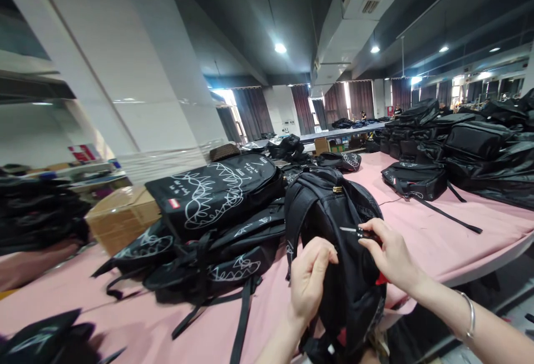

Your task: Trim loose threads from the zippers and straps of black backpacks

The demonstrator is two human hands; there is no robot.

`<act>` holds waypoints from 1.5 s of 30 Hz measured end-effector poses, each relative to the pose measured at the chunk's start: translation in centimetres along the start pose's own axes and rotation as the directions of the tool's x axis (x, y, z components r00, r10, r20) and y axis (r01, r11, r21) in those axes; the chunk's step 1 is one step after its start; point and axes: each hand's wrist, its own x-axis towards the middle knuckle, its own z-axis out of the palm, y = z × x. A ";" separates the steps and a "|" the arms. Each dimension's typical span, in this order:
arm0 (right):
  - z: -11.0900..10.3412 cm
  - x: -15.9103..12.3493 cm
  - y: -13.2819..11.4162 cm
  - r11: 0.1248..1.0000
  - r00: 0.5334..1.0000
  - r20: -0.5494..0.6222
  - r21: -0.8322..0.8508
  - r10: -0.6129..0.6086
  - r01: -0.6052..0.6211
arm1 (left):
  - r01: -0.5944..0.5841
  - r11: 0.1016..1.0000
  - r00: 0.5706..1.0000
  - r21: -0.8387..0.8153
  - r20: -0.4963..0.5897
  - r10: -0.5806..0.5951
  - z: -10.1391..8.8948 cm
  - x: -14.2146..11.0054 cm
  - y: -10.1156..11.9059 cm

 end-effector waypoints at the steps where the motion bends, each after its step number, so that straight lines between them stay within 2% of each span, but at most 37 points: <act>1: 0.2 0.2 0.3 0.991 0.997 -0.021 0.111 0.076 -0.073 | -0.077 0.996 0.997 0.049 0.029 0.075 -0.5 0.8 0.3; 3: 1.0 0.6 0.9 0.942 0.978 -0.056 0.285 0.203 -0.179 | -0.179 0.947 0.983 0.265 0.018 0.181 -1.4 3.0 0.9; 5: 2.1 1.0 1.2 0.894 0.955 -0.112 0.393 0.276 -0.213 | -0.189 0.829 0.977 0.526 0.019 0.210 -1.7 5.6 1.1; 8: 3.6 1.7 1.5 0.868 0.934 -0.175 0.452 0.311 -0.205 | -0.179 0.636 0.983 0.751 0.162 0.087 -1.4 8.8 1.4; 10: 4.2 2.1 1.6 0.875 0.932 -0.179 0.436 0.314 -0.211 | -0.203 0.524 0.968 0.827 0.249 -0.018 -1.0 10.3 1.6; 12: 4.3 2.4 1.6 0.893 0.933 -0.176 0.389 0.313 -0.227 | -0.259 0.450 0.948 0.854 0.315 -0.052 -0.7 11.3 1.8; 14: 4.2 2.8 1.6 0.911 0.935 -0.174 0.338 0.309 -0.238 | -0.265 0.496 0.944 0.827 0.328 -0.043 -0.4 11.8 1.6; 16: 4.0 3.2 1.4 0.924 0.939 -0.172 0.298 0.298 -0.239 | -0.204 0.611 0.957 0.765 0.287 -0.040 -0.3 12.0 1.1; 18: 3.9 3.5 1.2 0.936 0.945 -0.170 0.271 0.278 -0.226 | -0.141 0.687 0.969 0.713 0.242 -0.053 -0.4 12.0 0.4; 22: 4.1 4.0 1.0 0.959 0.956 -0.179 0.210 0.231 -0.192 | -0.105 0.745 0.983 0.659 0.184 -0.025 -0.7 11.5 -0.3; 28: 4.2 4.4 1.0 0.988 0.962 -0.228 0.073 0.148 -0.135 | -0.097 0.814 0.988 0.573 0.153 0.010 -0.7 10.8 0.3; 30: 4.0 4.2 0.9 0.986 0.960 -0.229 0.077 0.160 -0.146 | -0.021 0.862 0.996 0.507 0.081 -0.024 -0.9 10.9 0.3; 32: 3.9 3.5 0.8 0.982 0.958 -0.228 0.113 0.173 -0.150 | 0.103 0.903 0.994 0.418 -0.024 -0.102 -1.6 11.4 -0.3; 34: 3.9 2.2 0.6 0.983 0.965 -0.219 0.141 0.145 -0.116 | 0.218 0.896 0.975 0.387 -0.126 -0.182 -2.8 12.0 -1.7; 37: 4.2 -0.4 0.5 0.998 0.988 -0.152 0.067 0.000 0.010 | 0.341 0.843 0.938 0.417 -0.208 -0.277 -4.9 12.2 -4.8; 40: 4.4 -2.6 1.4 0.988 0.989 -0.068 -0.092 -0.127 0.121 | 0.424 0.812 0.905 0.400 -0.176 -0.386 -6.6 10.8 -8.0; 45: 3.8 -2.4 4.1 0.982 0.991 -0.095 -0.173 -0.093 0.076 | 0.484 0.782 0.870 0.393 -0.118 -0.479 -8.1 8.0 -11.3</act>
